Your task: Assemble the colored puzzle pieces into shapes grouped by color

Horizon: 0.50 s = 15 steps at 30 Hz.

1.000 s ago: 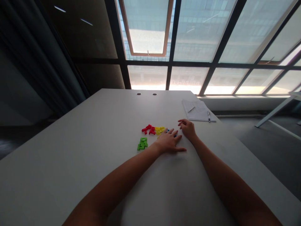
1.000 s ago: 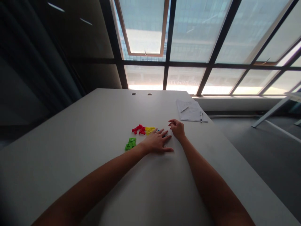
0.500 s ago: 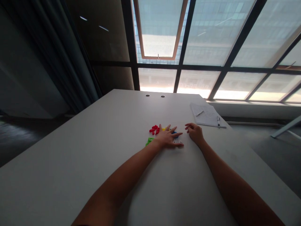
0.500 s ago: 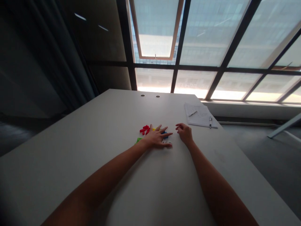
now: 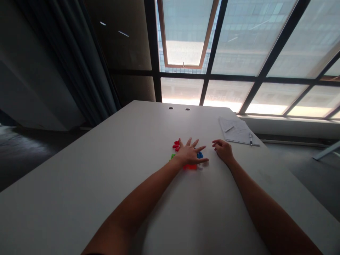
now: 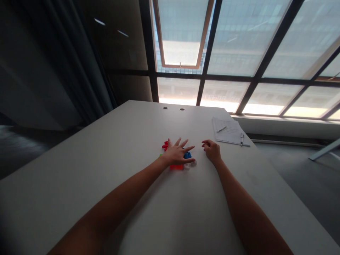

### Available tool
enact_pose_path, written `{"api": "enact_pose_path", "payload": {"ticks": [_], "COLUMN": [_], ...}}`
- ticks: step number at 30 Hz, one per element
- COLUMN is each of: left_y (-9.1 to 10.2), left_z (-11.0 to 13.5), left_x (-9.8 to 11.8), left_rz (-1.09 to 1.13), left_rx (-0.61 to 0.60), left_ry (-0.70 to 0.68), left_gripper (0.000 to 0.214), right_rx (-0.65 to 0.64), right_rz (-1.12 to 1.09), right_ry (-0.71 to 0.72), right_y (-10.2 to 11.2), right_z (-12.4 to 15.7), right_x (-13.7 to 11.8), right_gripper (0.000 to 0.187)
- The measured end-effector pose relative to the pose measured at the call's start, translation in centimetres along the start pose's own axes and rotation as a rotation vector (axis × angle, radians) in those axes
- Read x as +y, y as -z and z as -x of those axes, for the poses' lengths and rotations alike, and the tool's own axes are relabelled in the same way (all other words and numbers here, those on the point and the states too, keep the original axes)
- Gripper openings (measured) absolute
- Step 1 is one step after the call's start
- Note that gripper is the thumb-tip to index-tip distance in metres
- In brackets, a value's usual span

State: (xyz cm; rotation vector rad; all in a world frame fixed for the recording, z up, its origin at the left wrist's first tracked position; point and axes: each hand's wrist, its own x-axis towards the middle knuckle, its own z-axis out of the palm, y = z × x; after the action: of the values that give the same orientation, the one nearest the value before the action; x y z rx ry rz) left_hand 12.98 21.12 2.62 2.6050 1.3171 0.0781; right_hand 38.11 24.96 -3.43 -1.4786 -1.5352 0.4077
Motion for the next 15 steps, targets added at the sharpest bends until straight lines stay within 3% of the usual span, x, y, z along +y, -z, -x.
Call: {"api": "enact_pose_path", "payload": {"ticks": [2, 5, 11, 15], "left_y": [0.5, 0.7, 1.1, 1.1], "left_z": [-0.2, -0.1, 0.9, 0.6], "left_x": [-0.7, -1.6, -1.2, 0.9], "left_rz": [0.000, 0.012, 0.016, -0.075], "left_rx": [0.023, -0.045, -0.082, -0.029], "left_ry": [0.081, 0.161, 0.152, 0.004], "left_gripper": [0.091, 0.090, 0.095, 0.096], "right_rx": [0.001, 0.007, -0.007, -0.006], "right_rz": [0.000, -0.015, -0.035, -0.020], "right_ry": [0.002, -0.011, -0.029, -0.029], "right_y": [0.0, -0.1, -0.2, -0.1], "right_z": [0.0, -0.1, -0.1, 0.1], "right_x": [0.0, 0.0, -0.1, -0.3], "right_gripper": [0.033, 0.031, 0.032, 0.033]}}
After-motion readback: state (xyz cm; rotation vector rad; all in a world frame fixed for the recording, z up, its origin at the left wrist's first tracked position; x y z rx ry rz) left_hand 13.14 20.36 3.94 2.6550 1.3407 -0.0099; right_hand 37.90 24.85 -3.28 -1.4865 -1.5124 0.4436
